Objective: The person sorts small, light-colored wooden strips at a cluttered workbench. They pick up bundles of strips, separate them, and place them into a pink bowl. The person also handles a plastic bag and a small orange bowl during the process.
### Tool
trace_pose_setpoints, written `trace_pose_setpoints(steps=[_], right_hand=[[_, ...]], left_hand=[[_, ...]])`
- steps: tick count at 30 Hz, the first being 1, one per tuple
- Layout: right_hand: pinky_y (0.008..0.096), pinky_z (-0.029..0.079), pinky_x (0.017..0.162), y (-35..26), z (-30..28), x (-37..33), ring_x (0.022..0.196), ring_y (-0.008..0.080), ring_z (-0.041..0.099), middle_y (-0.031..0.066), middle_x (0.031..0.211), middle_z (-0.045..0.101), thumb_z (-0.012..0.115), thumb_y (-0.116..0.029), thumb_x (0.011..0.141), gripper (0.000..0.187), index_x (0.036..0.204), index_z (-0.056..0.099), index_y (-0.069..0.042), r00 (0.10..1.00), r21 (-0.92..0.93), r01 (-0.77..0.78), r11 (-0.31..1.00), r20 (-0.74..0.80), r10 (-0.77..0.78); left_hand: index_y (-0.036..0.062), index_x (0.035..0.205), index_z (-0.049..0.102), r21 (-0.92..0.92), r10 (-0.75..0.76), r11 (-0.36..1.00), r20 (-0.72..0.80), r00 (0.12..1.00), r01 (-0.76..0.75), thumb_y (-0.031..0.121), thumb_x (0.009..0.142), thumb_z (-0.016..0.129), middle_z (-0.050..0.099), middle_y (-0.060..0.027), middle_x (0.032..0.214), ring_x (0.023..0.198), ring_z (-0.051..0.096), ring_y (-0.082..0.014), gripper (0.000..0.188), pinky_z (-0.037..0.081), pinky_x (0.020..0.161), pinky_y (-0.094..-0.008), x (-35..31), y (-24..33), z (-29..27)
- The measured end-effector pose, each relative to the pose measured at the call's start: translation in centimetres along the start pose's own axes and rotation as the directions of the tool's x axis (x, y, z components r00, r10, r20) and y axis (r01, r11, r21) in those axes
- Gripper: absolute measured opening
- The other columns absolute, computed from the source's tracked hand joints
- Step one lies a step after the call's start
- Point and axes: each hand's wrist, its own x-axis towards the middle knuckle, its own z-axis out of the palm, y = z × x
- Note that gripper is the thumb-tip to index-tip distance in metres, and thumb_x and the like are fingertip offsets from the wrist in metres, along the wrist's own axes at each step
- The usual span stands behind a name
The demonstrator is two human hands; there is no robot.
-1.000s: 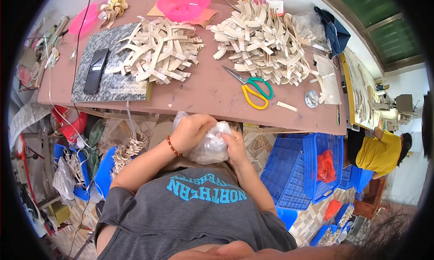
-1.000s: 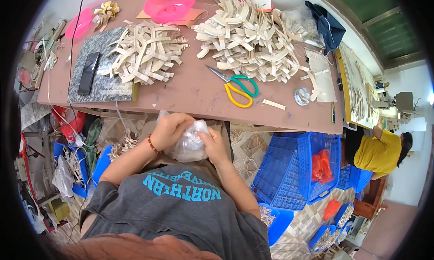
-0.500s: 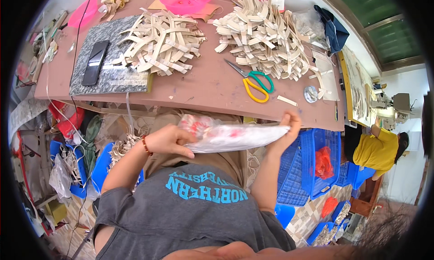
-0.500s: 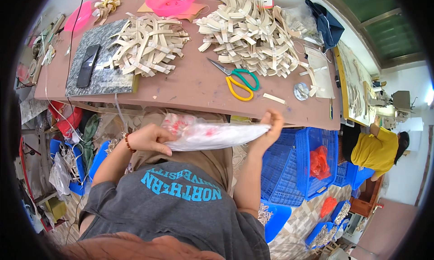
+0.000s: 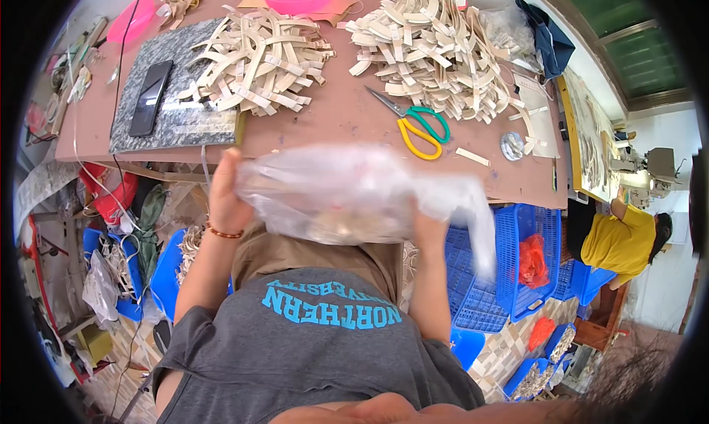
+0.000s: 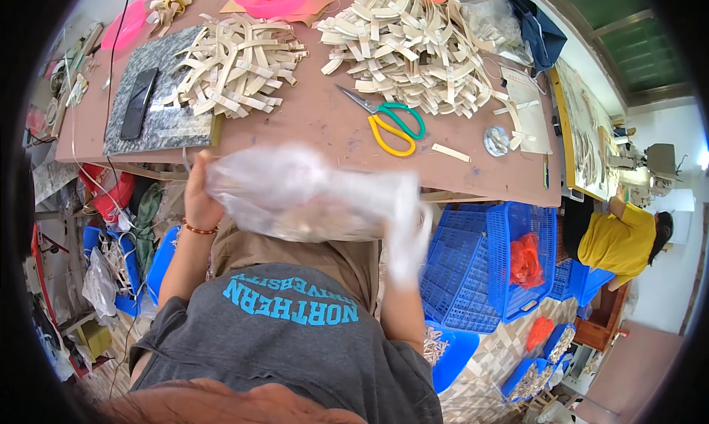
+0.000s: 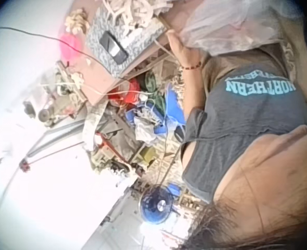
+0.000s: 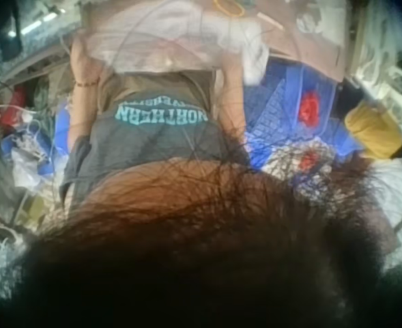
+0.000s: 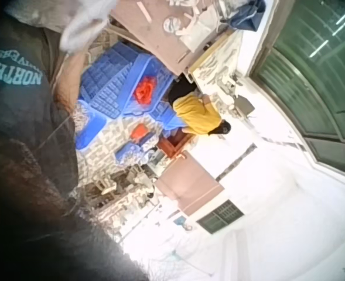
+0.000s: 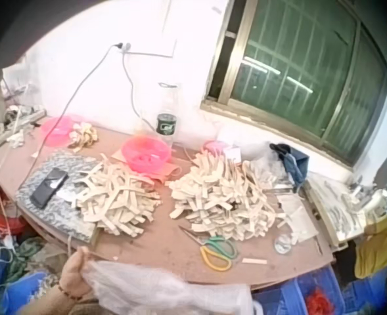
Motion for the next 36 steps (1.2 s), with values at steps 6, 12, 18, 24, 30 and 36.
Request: trace_pose_setpoints(steps=[6, 12, 18, 24, 30, 36], right_hand=[[0.0300, 0.048, 0.074, 1.3, -5.0, -1.5, 0.085, 0.0124, 0.060, 0.0047, 0.098, 0.067, 0.061, -0.019, 0.091, 0.025, 0.107, 0.065, 0.001, 0.983, -0.031, -0.179, 0.983, -0.036, 0.178], [0.0278, 0.046, 0.079, -5.1, -0.9, -3.8, 0.090, 0.0112, 0.060, 0.0025, 0.099, 0.067, 0.062, -0.021, 0.091, 0.027, 0.109, 0.065, -0.001, 0.992, 0.473, -0.112, 0.874, 0.097, 0.075], [0.0262, 0.046, 0.076, -5.9, -0.8, -6.0, 0.088, 0.0097, 0.060, 0.0004, 0.094, 0.066, 0.061, -0.029, 0.094, 0.028, 0.104, 0.065, -0.003, 0.971, 0.586, -0.194, 0.787, 0.229, 0.068], [0.0325, 0.046, 0.072, -3.1, -1.8, -6.2, 0.072, 0.0199, 0.059, 0.0081, 0.083, 0.064, 0.061, -0.019, 0.091, 0.020, 0.089, 0.061, 0.001, 0.997, -0.167, -0.010, 0.986, 0.075, 0.022], [0.0362, 0.049, 0.072, -13.7, 0.0, -5.7, 0.074, 0.0280, 0.062, 0.0093, 0.080, 0.061, 0.063, -0.009, 0.077, 0.014, 0.090, 0.060, -0.004, 0.727, -0.272, 0.666, 0.695, 0.442, -0.525], [0.0420, 0.053, 0.062, -12.2, 4.6, -5.4, 0.074, 0.0312, 0.066, 0.0134, 0.083, 0.067, 0.056, -0.020, 0.082, 0.022, 0.099, 0.066, -0.008, 0.433, -0.308, 0.733, 0.607, 0.899, -0.068]], left_hand=[[0.0115, 0.087, 0.051, 0.459, 0.197, 0.875, -0.050, 0.979, -0.152, 0.025, 0.099, 0.052, 0.032, 0.0056, 0.057, 0.048, 0.027, -0.0068, 0.018, 0.026, 0.048, -0.0233, -3.2, 2.9, -4.2], [0.0073, 0.111, 0.064, 0.622, -0.165, 0.120, 0.781, 0.602, -0.774, 0.015, 0.076, 0.076, 0.063, -0.0118, 0.113, 0.108, 0.059, -0.0283, 0.038, 0.047, 0.092, -0.0390, -2.2, -0.8, 8.8], [0.0077, 0.102, 0.064, 0.507, -0.546, -0.434, 0.509, 0.665, -0.745, 0.025, 0.073, 0.071, 0.066, -0.0093, 0.097, 0.095, 0.063, -0.0255, 0.035, 0.048, 0.082, -0.0370, 0.4, -4.1, 14.5], [0.0098, 0.087, 0.059, 0.446, -0.674, -0.358, 0.485, 0.557, -0.821, 0.020, 0.074, 0.061, 0.059, -0.0050, 0.080, 0.079, 0.062, -0.0210, 0.017, 0.047, 0.070, -0.0368, -3.3, -2.5, 8.4], [0.0106, 0.078, 0.053, 0.198, -0.538, -0.062, 0.819, 0.200, -0.978, 0.018, 0.073, 0.056, 0.053, -0.0056, 0.078, 0.079, 0.058, -0.0202, 0.009, 0.047, 0.078, -0.0306, -4.7, -1.5, 10.4], [0.0092, 0.090, 0.052, 0.354, -0.848, 0.106, 0.521, 0.101, -0.929, 0.023, 0.081, 0.056, 0.061, -0.0082, 0.076, 0.076, 0.066, -0.0277, 0.017, 0.053, 0.071, -0.0381, -5.3, -0.7, 10.4]])
